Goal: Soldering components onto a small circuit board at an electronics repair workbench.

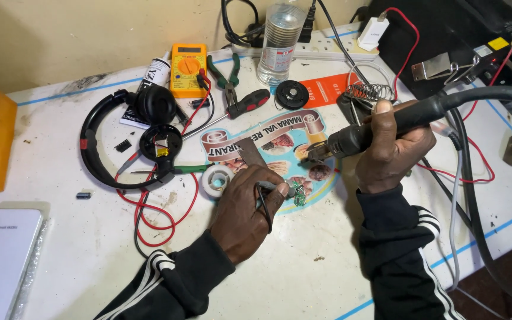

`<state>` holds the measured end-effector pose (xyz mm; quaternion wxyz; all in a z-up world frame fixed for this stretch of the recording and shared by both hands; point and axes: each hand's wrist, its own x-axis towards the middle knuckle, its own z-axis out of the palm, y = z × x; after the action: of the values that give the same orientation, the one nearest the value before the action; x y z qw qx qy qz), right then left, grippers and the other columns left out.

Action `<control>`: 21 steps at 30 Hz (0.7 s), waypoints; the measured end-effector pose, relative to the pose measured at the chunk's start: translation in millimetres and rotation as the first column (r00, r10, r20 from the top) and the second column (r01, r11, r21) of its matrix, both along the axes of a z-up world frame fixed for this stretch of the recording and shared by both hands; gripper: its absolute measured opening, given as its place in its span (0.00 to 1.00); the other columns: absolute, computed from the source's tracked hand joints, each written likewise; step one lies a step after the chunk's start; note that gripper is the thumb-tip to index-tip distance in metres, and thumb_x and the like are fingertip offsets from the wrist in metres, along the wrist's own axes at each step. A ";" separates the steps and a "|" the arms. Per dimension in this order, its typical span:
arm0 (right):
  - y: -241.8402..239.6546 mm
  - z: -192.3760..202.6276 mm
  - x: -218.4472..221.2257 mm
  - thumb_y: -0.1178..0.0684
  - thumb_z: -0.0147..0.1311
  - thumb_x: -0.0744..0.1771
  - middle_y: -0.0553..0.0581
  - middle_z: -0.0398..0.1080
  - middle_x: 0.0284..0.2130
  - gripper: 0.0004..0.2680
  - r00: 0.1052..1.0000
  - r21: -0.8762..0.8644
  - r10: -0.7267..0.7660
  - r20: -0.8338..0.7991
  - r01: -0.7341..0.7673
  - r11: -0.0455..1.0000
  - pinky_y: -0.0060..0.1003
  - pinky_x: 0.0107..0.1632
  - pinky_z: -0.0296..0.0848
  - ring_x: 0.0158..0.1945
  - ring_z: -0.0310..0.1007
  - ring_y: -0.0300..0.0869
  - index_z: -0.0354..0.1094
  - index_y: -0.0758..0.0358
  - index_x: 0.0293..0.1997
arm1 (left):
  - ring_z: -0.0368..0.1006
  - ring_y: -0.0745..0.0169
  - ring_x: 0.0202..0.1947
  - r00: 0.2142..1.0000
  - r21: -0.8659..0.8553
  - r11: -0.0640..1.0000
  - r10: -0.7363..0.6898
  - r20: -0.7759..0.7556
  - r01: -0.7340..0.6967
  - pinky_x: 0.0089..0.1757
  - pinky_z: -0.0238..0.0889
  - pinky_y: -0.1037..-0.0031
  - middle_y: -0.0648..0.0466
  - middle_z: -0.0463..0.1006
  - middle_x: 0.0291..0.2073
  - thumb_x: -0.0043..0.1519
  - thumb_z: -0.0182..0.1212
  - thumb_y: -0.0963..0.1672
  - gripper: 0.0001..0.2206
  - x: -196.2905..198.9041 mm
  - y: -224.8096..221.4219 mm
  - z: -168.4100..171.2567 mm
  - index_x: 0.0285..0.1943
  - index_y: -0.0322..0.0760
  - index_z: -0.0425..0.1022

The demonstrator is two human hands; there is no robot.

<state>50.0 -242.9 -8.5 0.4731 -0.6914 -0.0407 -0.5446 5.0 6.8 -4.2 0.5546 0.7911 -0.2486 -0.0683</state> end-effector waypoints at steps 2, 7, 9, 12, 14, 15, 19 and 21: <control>1.1 -0.6 1.6 0.56 0.59 0.70 0.58 0.64 0.16 0.12 1.000 0.019 0.007 0.012 -0.008 1.000 0.34 0.35 0.69 0.23 0.65 0.40 0.66 0.64 0.26 | 0.73 0.38 0.40 1.000 -0.013 1.000 -0.009 0.005 0.009 0.45 0.66 0.51 0.44 0.73 0.35 0.71 0.46 0.51 0.15 0.3 1.3 1.9 0.44 0.39 0.75; 2.0 -3.8 3.3 0.57 0.60 0.69 0.57 0.63 0.15 0.11 0.998 0.066 0.023 0.063 -0.027 0.997 0.33 0.34 0.68 0.22 0.64 0.39 0.66 0.64 0.26 | 0.74 0.33 0.44 1.000 -0.067 0.998 -0.008 -0.023 0.006 0.46 0.65 0.49 0.41 0.77 0.39 0.68 0.51 0.49 0.14 1.0 0.5 -5.2 0.39 0.37 0.74; 4.2 -3.0 2.8 0.58 0.60 0.69 0.58 0.63 0.16 0.10 0.997 0.089 0.042 0.064 -0.047 0.995 0.33 0.35 0.68 0.22 0.64 0.39 0.67 0.64 0.26 | 0.75 0.34 0.43 1.000 -0.060 0.998 -0.001 -0.017 0.000 0.45 0.65 0.50 0.41 0.78 0.39 0.67 0.52 0.49 0.13 1.8 1.5 -8.7 0.38 0.36 0.74; -0.2 -6.5 4.6 0.58 0.59 0.69 0.58 0.63 0.15 0.11 0.996 0.076 0.047 0.071 -0.053 0.996 0.33 0.35 0.68 0.22 0.64 0.40 0.66 0.64 0.26 | 0.75 0.31 0.44 1.000 -0.071 0.997 -0.008 -0.013 0.007 0.45 0.66 0.49 0.40 0.79 0.40 0.67 0.52 0.48 0.12 0.8 2.6 -8.6 0.37 0.36 0.74; -2.9 -7.5 4.7 0.58 0.59 0.69 0.58 0.63 0.15 0.11 0.997 0.065 0.038 0.066 -0.043 0.997 0.33 0.35 0.68 0.22 0.64 0.40 0.66 0.65 0.26 | 0.76 0.31 0.44 1.000 -0.077 0.997 -0.014 -0.010 0.013 0.44 0.67 0.50 0.39 0.79 0.40 0.67 0.52 0.47 0.12 2.4 3.5 -6.0 0.37 0.35 0.74; -4.1 -8.7 4.0 0.59 0.59 0.69 0.58 0.63 0.16 0.11 0.998 0.055 0.030 0.059 -0.033 0.998 0.34 0.35 0.68 0.22 0.65 0.40 0.66 0.65 0.26 | 0.76 0.31 0.44 1.000 -0.082 0.996 -0.020 -0.009 0.020 0.43 0.68 0.51 0.38 0.79 0.41 0.67 0.52 0.47 0.12 2.6 4.0 -5.1 0.36 0.34 0.73; 2.5 -1.9 2.0 0.58 0.59 0.69 0.58 0.63 0.16 0.10 0.997 0.073 0.035 0.073 -0.040 0.997 0.33 0.35 0.68 0.22 0.65 0.39 0.67 0.64 0.26 | 0.77 0.29 0.43 1.000 -0.122 0.992 -0.023 -0.007 0.022 0.42 0.69 0.51 0.39 0.79 0.40 0.67 0.52 0.46 0.12 3.1 6.0 -8.7 0.35 0.34 0.73; 2.6 -2.2 2.1 0.59 0.59 0.69 0.58 0.64 0.16 0.10 0.998 0.066 0.041 0.049 -0.044 0.997 0.33 0.36 0.69 0.23 0.66 0.40 0.67 0.65 0.27 | 0.78 0.37 0.41 0.999 -0.148 0.989 -0.019 -0.041 0.013 0.40 0.70 0.54 0.38 0.79 0.39 0.66 0.51 0.45 0.11 2.9 8.4 -9.8 0.35 0.33 0.74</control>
<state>52.1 -240.3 -10.7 0.5064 -0.6609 -0.0486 -0.5518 7.8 15.2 -14.1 0.6162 0.7443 -0.2474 -0.0708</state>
